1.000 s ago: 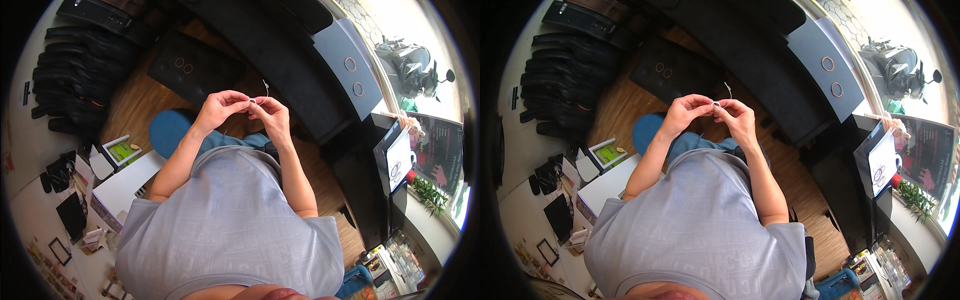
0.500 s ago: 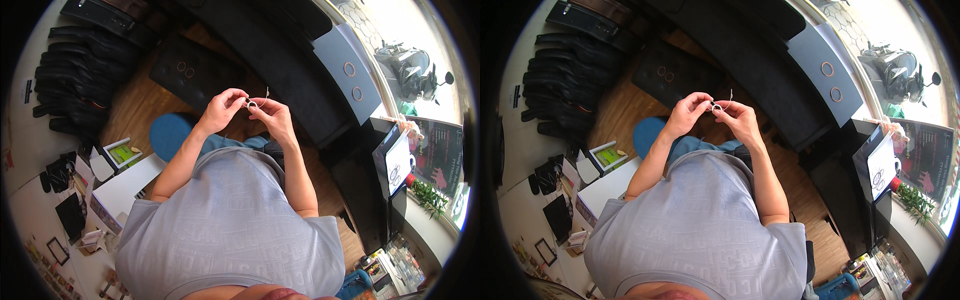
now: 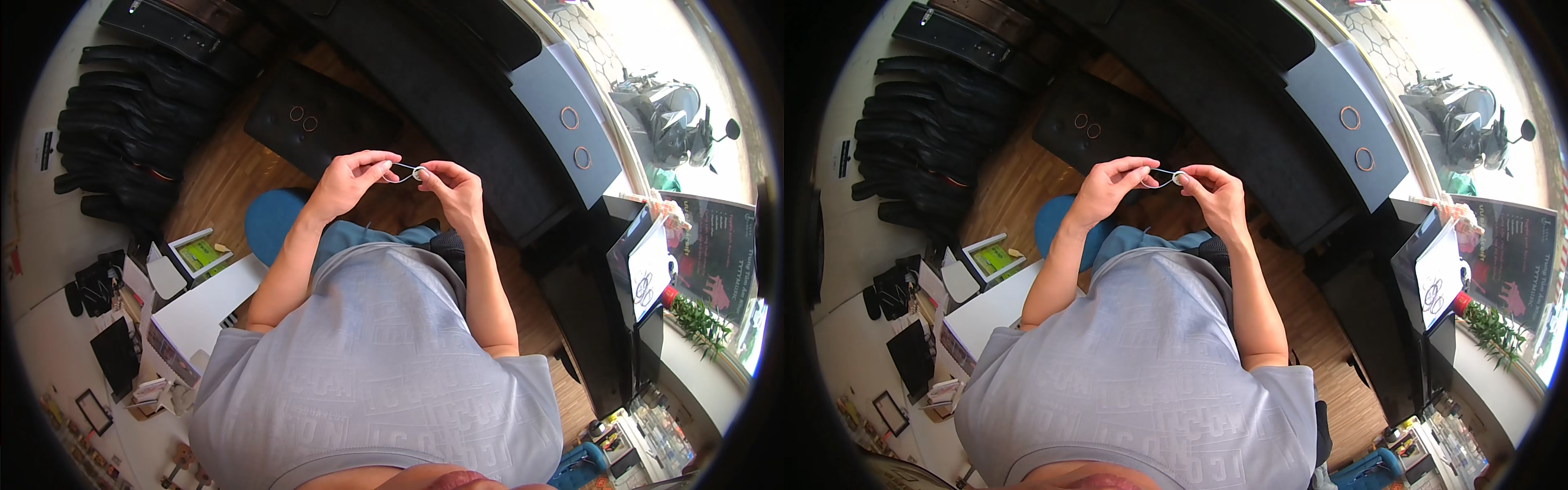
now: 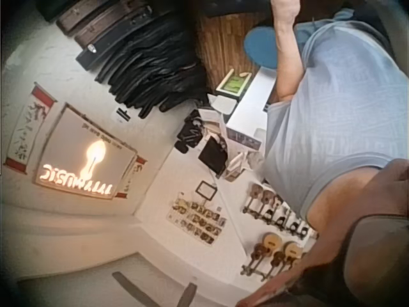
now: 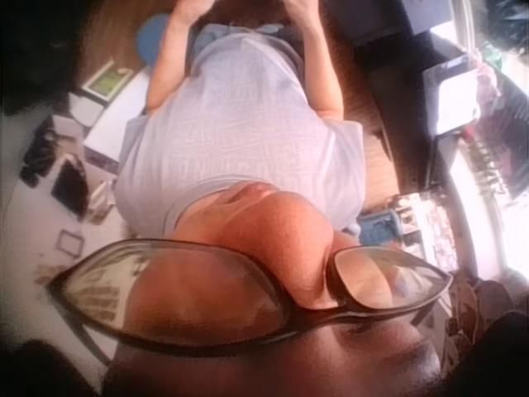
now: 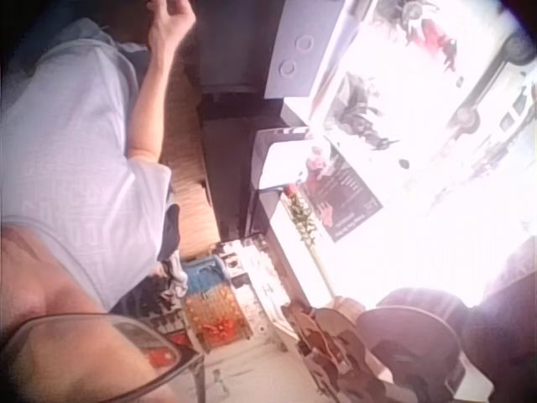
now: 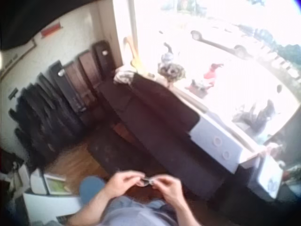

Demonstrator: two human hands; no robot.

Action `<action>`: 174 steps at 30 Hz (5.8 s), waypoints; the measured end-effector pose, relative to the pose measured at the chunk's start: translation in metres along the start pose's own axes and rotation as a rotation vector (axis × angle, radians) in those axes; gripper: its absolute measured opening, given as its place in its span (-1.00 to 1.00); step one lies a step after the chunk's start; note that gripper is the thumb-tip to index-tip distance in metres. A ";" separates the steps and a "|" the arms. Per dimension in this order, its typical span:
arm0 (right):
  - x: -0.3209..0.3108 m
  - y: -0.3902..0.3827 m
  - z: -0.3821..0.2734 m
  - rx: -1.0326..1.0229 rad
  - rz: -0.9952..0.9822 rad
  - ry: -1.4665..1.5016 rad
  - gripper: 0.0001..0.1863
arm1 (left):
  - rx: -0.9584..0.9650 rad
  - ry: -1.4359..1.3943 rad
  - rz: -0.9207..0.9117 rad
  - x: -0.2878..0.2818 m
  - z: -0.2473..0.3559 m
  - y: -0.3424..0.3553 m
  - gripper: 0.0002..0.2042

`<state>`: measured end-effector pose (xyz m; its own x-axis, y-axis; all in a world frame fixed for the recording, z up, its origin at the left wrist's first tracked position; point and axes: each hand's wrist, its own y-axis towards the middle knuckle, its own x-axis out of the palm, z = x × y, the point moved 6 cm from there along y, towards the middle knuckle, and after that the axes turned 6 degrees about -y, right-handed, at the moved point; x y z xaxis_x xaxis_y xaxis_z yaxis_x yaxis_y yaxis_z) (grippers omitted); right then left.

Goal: The person shapes a thin copper wire into a circular ring by hand, then places it on a black surface. They repeat this process with a second piece of wire, forming another ring and placing it beside the first. Finally, they pick up a small white cylindrical object and examine it.

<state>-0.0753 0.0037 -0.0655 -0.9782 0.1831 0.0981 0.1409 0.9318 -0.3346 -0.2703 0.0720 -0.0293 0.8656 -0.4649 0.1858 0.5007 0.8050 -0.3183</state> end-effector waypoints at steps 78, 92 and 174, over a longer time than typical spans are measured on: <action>0.019 -0.011 0.009 0.042 -0.073 0.164 -0.75 | 0.145 0.175 0.124 0.027 -0.020 -0.006 -0.85; 0.014 -0.010 0.006 0.058 -0.064 0.312 -0.84 | 0.014 -0.077 0.022 0.022 -0.037 -0.004 -0.79; 0.012 -0.010 0.006 0.042 -0.039 -0.228 -0.69 | 0.293 0.285 -0.031 0.026 -0.020 -0.002 -0.76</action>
<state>-0.0891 -0.0054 -0.0665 -0.9927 0.0669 -0.1005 0.1000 0.9220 -0.3740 -0.2489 0.0509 -0.0424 0.8366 -0.5408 -0.0869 0.5404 0.8409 -0.0304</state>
